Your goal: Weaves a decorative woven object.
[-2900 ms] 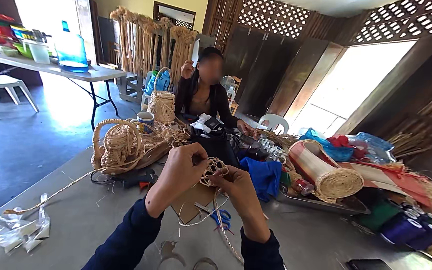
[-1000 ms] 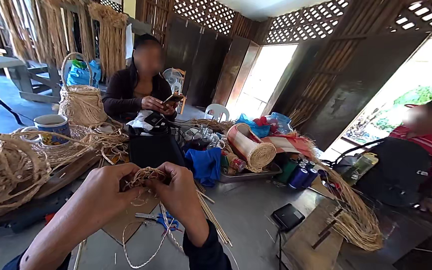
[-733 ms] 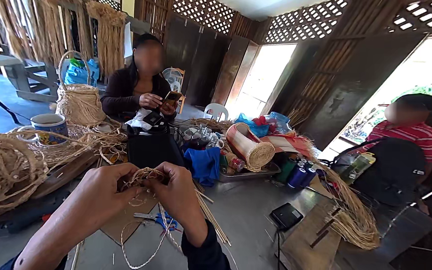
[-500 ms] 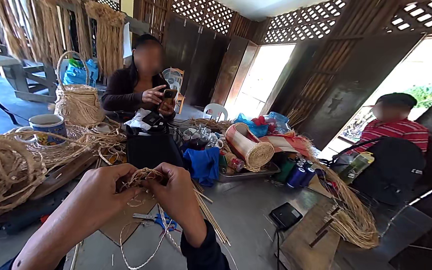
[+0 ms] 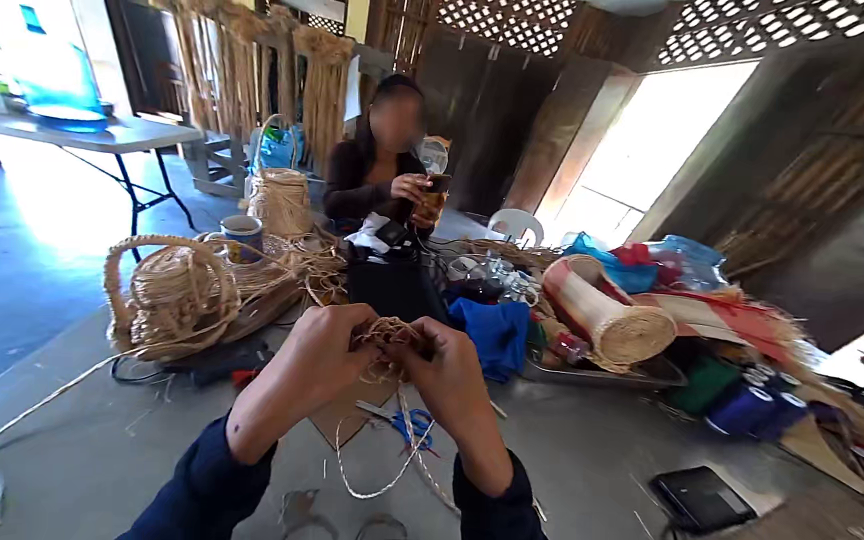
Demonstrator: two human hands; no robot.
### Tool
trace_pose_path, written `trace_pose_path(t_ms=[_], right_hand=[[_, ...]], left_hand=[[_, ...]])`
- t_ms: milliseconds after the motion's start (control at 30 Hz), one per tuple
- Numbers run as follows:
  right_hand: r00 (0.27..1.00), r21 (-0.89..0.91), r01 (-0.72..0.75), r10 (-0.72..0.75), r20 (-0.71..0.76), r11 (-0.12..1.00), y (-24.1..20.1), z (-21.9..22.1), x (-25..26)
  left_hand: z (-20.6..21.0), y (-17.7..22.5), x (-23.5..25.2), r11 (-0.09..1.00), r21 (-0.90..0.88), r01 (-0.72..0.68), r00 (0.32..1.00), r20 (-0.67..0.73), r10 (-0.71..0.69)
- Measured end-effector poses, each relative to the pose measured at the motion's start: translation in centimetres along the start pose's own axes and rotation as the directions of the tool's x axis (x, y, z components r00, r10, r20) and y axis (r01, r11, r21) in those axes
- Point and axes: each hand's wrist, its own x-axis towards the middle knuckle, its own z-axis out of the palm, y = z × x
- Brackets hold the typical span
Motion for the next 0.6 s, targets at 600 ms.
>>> trace_pose_path(t_ms=[600], right_hand=[[0.988,-0.148,0.084,-0.102,-0.119,0.986,0.10,0.77,-0.15]], left_hand=[[0.68,0.23,0.12,0.997,0.075,0.017,0.988,-0.152,-0.005]])
